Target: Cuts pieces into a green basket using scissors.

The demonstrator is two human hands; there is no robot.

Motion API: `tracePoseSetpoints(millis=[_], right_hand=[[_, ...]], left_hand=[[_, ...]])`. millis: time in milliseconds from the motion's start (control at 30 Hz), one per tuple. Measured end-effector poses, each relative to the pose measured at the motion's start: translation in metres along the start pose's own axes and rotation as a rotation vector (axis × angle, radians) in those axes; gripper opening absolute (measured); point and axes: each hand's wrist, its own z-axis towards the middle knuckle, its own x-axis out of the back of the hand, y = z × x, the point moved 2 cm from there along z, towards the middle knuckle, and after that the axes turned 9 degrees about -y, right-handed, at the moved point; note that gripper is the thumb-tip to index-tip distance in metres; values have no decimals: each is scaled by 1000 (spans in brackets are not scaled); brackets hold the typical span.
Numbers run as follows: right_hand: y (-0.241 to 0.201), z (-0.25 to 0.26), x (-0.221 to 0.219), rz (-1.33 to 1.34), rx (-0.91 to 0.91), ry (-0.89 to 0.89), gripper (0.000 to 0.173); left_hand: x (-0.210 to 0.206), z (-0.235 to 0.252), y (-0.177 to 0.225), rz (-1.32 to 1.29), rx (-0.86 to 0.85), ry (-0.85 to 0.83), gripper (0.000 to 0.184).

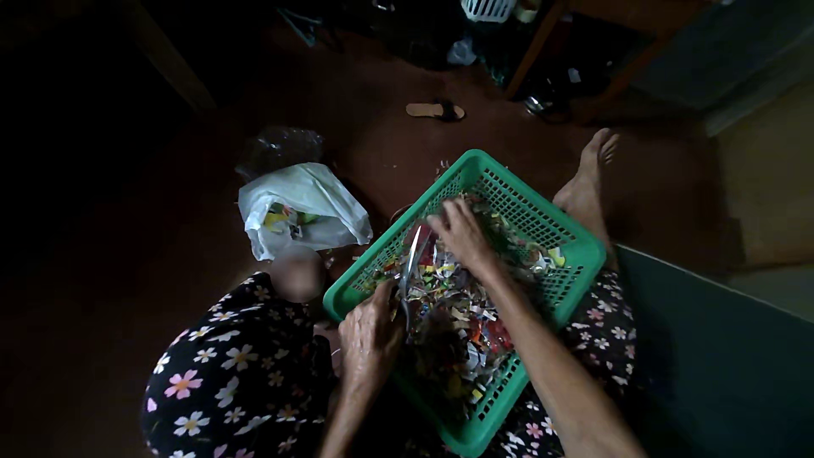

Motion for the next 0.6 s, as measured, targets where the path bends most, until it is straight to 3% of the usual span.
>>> tracePoseSetpoints(millis=[100,167,233,333,467,600], right_hand=[[-16,-11,-13,-189,125,-214,48],[-7,-24,-13,-299,171,-379,38],[12,-35,-4,-257,159,-427,24],[35,-44,29,-111,58,-350,21],[47,-48,75,91,-4,-103,11],[49,-37,76,5,-106,104,16]], left_hand=[[1,2,1,-4,9,6,38],[-1,4,1,4,3,-11,38],[-5,6,1,18,19,-66,37],[-7,8,3,53,53,-113,35],[-8,11,2,87,89,-137,34],[-10,15,6,123,104,-194,33]])
